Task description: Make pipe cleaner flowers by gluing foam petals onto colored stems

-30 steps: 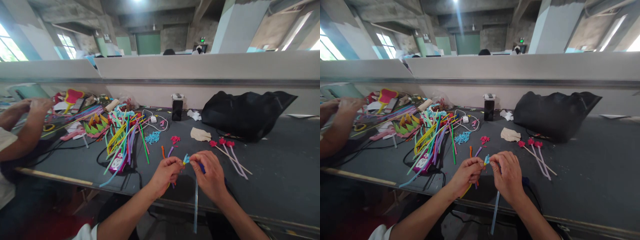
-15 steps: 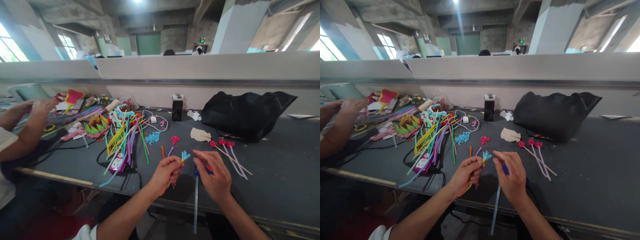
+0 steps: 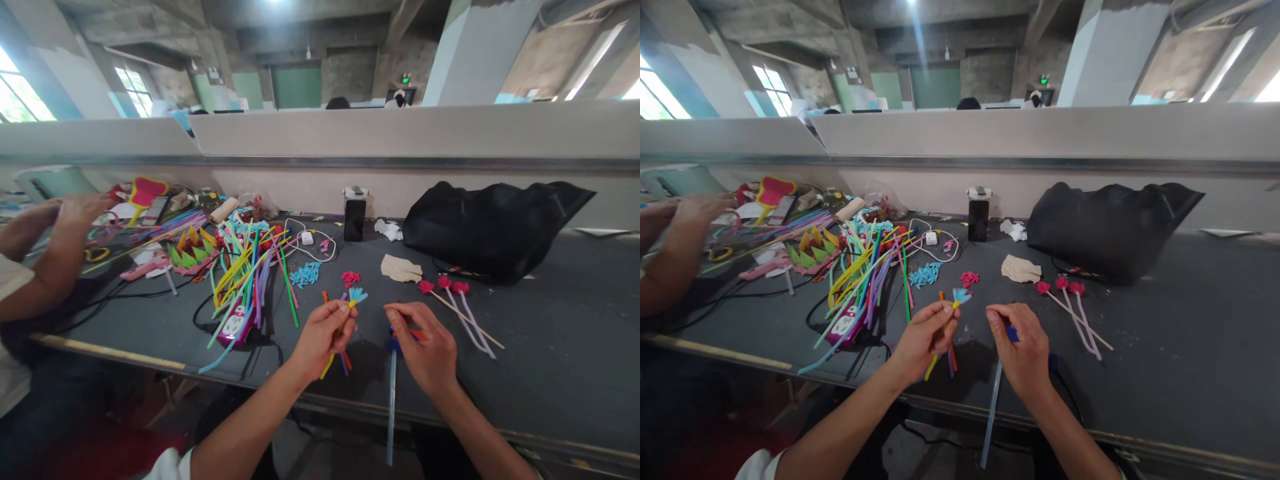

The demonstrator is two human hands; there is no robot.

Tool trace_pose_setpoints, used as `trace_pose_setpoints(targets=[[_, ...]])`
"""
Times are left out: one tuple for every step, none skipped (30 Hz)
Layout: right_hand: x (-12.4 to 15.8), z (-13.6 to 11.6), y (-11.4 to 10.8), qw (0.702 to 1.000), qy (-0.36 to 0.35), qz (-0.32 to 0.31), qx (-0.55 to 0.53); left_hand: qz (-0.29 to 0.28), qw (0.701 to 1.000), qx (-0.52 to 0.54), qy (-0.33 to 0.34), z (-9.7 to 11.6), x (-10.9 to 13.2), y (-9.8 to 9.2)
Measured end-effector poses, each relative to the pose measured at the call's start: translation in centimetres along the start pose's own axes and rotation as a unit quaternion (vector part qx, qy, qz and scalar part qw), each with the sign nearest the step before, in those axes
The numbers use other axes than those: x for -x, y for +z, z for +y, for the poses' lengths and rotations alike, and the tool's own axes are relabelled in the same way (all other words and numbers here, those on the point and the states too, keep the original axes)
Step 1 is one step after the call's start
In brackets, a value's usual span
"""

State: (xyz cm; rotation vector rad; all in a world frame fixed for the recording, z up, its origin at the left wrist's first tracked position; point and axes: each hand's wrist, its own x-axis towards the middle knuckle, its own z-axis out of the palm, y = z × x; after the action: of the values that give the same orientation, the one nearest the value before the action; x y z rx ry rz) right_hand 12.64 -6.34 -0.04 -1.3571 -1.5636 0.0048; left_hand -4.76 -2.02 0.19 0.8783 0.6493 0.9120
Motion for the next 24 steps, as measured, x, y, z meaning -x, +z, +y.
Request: trace_pose_setpoints(targets=[[0.0, 0.2, 0.2, 1.0, 0.01, -0.019, 0.004, 0.009, 1.0, 0.003, 0.014, 0.3, -0.1, -0.2], [0.1, 0.5, 0.5, 0.999, 0.02, -0.041, 0.008, 0.018, 0.999, 0.009, 0.026, 0.6, -0.2, -0.4], [0.1, 0.7, 0.7, 0.998, 0.029, -0.063, 0.012, 0.027, 0.999, 0.015, 0.036, 0.9, -0.3, -0.6], [0.2, 0.8, 1.0, 0.996, 0.038, -0.082, 0.013, 0.036, 0.998, 0.022, 0.044, 1.2, -0.4, -0.8], [0.2, 0.9, 1.2, 0.994, 0.046, -0.097, 0.01, 0.042, 0.997, 0.029, 0.049, 1.4, -0.5, -1.0], [0.2, 0.9, 1.5, 0.993, 0.053, -0.104, 0.003, 0.043, 0.997, 0.035, 0.051, 1.6, -0.5, -1.2], [0.3, 0.9, 1.7, 0.993, 0.062, -0.105, -0.01, 0.04, 0.997, 0.039, 0.048, 1.7, -0.5, -1.2], [0.3, 0.7, 1.9, 0.992, 0.074, -0.104, -0.028, 0.03, 0.998, 0.041, 0.041, 1.7, -0.4, -1.2], [0.3, 0.5, 2.1, 0.989, 0.09, -0.104, -0.051, 0.018, 0.999, 0.04, 0.028, 1.7, -0.3, -1.2], [0.3, 0.2, 2.2, 0.985, 0.108, -0.108, -0.083, 0.003, 0.999, 0.037, 0.013, 1.6, -0.2, -1.1], [0.2, -0.2, 2.4, 0.977, 0.127, -0.12, -0.125, -0.015, 0.999, 0.033, -0.003, 1.4, 0.0, -0.9], [0.2, -0.6, 2.5, 0.963, 0.144, -0.14, -0.179, -0.033, 0.999, 0.028, -0.02, 1.3, 0.1, -0.7], [0.1, -1.0, 2.6, 0.944, 0.157, -0.166, -0.239, -0.051, 0.998, 0.024, -0.035, 1.1, 0.3, -0.4], [0.1, -1.3, 2.7, 0.92, 0.166, -0.197, -0.296, -0.067, 0.996, 0.022, -0.046, 1.0, 0.4, -0.2], [0.0, -1.5, 2.8, 0.896, 0.17, -0.228, -0.342, -0.079, 0.995, 0.021, -0.052, 0.9, 0.6, -0.1], [0.0, -1.6, 2.8, 0.878, 0.172, -0.253, -0.368, -0.087, 0.995, 0.021, -0.053, 0.8, 0.6, 0.0], [-0.1, -1.6, 2.7, 0.873, 0.175, -0.266, -0.37, -0.089, 0.995, 0.019, -0.05, 0.8, 0.6, 0.0], [-0.1, -1.5, 2.6, 0.878, 0.179, -0.269, -0.352, -0.085, 0.995, 0.016, -0.042, 0.9, 0.6, 0.0], [-0.1, -1.3, 2.5, 0.89, 0.184, -0.266, -0.322, -0.075, 0.997, 0.012, -0.03, 0.9, 0.5, -0.1], [-0.1, -1.1, 2.3, 0.902, 0.19, -0.259, -0.289, -0.057, 0.998, 0.007, -0.016, 1.0, 0.4, -0.3], [-0.1, -0.9, 2.0, 0.911, 0.197, -0.252, -0.262, -0.032, 0.999, 0.003, 0.001, 1.1, 0.2, -0.6], [-0.1, -0.8, 1.7, 0.915, 0.201, -0.248, -0.246, -0.003, 1.0, 0.001, 0.021, 1.2, 0.0, -0.9], [0.0, -0.7, 1.3, 0.916, 0.202, -0.25, -0.241, 0.026, 0.999, 0.003, 0.043, 1.3, -0.1, -1.2], [0.2, -0.7, 0.9, 0.914, 0.199, -0.255, -0.244, 0.049, 0.997, 0.008, 0.064, 1.4, -0.3, -1.6]])
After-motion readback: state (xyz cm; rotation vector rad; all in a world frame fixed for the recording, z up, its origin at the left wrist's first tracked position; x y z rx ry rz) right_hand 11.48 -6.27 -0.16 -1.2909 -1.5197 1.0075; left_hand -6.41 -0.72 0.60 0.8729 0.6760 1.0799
